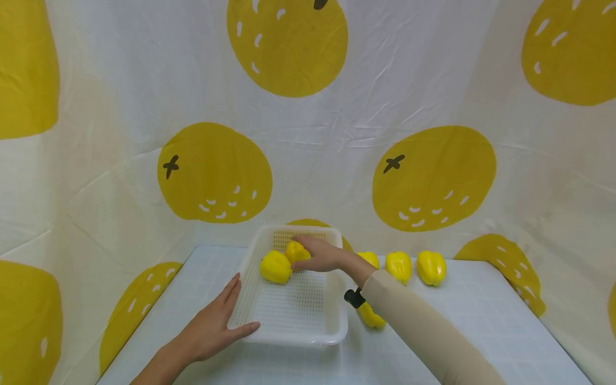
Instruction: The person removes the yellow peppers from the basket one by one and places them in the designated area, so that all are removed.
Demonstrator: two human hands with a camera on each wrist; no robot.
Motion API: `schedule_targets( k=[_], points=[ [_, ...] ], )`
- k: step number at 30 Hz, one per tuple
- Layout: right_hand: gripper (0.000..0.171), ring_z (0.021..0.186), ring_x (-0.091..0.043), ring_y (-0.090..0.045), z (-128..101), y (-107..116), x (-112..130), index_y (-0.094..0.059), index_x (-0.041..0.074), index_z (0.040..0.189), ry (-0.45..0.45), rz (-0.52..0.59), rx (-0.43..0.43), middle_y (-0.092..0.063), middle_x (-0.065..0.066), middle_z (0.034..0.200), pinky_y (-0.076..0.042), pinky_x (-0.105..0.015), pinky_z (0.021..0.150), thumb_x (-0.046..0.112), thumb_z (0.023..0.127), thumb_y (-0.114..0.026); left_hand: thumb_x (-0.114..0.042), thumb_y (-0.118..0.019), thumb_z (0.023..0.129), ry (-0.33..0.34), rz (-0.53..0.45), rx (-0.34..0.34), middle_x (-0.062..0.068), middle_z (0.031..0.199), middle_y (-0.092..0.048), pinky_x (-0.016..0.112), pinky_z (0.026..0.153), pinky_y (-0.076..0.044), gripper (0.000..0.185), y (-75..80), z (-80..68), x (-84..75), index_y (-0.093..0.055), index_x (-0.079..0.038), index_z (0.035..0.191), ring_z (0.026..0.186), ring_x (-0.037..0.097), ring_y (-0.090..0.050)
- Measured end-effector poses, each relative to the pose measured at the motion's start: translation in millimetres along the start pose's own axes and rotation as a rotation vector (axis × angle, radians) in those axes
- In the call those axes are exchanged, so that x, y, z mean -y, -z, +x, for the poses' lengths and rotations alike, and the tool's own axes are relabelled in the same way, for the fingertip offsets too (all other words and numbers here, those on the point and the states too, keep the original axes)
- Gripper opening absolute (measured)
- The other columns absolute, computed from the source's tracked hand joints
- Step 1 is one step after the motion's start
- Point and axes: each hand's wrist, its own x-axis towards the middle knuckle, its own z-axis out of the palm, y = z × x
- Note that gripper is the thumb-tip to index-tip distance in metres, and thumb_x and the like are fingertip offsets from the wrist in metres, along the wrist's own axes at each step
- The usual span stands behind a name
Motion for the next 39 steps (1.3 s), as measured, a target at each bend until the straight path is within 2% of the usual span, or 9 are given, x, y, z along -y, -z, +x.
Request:
schedule_targets(
  k=[6,13,21,26,33,39],
  points=[
    [0.084,0.151,-0.028,-0.033,22.6,-22.5,8.7,-0.031,0.011,0.161,-0.067,-0.044,0.068,-0.034,-0.011,0.164,-0.027,-0.048,0.123,0.042,0.094,-0.072,-0.083,-0.056,0.083,-0.025,-0.003,-0.014,0.011,0.172,-0.009,0.06,0.114,-0.036,0.119,-1.5,-1.0,1.5,-0.019,-0.001,0.163,0.15,0.039,-0.032],
    [0.084,0.153,-0.026,-0.029,41.6,-40.4,14.3,-0.031,0.013,0.161,-0.126,-0.057,0.111,-0.034,-0.009,0.165,-0.026,-0.047,0.124,0.037,0.094,-0.074,-0.081,-0.058,0.084,-0.022,-0.004,-0.017,0.01,0.172,-0.009,0.06,0.114,-0.037,0.119,-1.7,0.2,2.5,-0.019,-0.002,0.163,0.15,0.039,-0.033],
    [0.088,0.154,-0.027,-0.026,54.9,-55.5,10.3,-0.025,0.013,0.163,-0.18,-0.085,0.107,-0.026,-0.011,0.168,-0.024,-0.045,0.124,0.037,0.094,-0.073,-0.082,-0.057,0.084,-0.04,-0.012,-0.023,0.01,0.172,-0.009,0.059,0.114,-0.036,0.118,-3.3,-0.4,3.5,-0.018,-0.001,0.163,0.15,0.037,-0.032],
    [0.087,0.152,-0.027,-0.03,59.9,-61.8,11.8,-0.027,0.014,0.163,-0.237,-0.086,0.086,-0.025,-0.011,0.168,-0.028,-0.047,0.123,0.036,0.094,-0.074,-0.081,-0.057,0.085,-0.034,-0.007,-0.021,0.009,0.172,-0.009,0.058,0.115,-0.036,0.118,-2.8,-0.7,3.3,-0.018,-0.002,0.163,0.15,0.037,-0.032],
    [0.08,0.144,-0.026,-0.044,65.3,-70.7,16.3,-0.038,0.014,0.159,-0.269,-0.154,0.013,-0.038,-0.012,0.162,-0.036,-0.044,0.119,0.036,0.093,-0.077,-0.082,-0.058,0.084,-0.015,-0.019,-0.006,0.009,0.172,-0.007,0.059,0.116,-0.034,0.119,-1.1,0.4,2.3,-0.017,-0.003,0.163,0.151,0.037,-0.03],
    [0.07,0.134,-0.023,-0.053,65.4,-73.3,19.7,-0.05,0.009,0.149,-0.239,-0.197,-0.033,-0.057,-0.008,0.147,-0.04,-0.038,0.116,0.032,0.091,-0.08,-0.08,-0.059,0.084,-0.008,-0.02,-0.004,0.007,0.173,-0.007,0.059,0.116,-0.034,0.118,-3.3,1.7,3.6,-0.015,-0.005,0.164,0.151,0.037,-0.03]
  ],
)
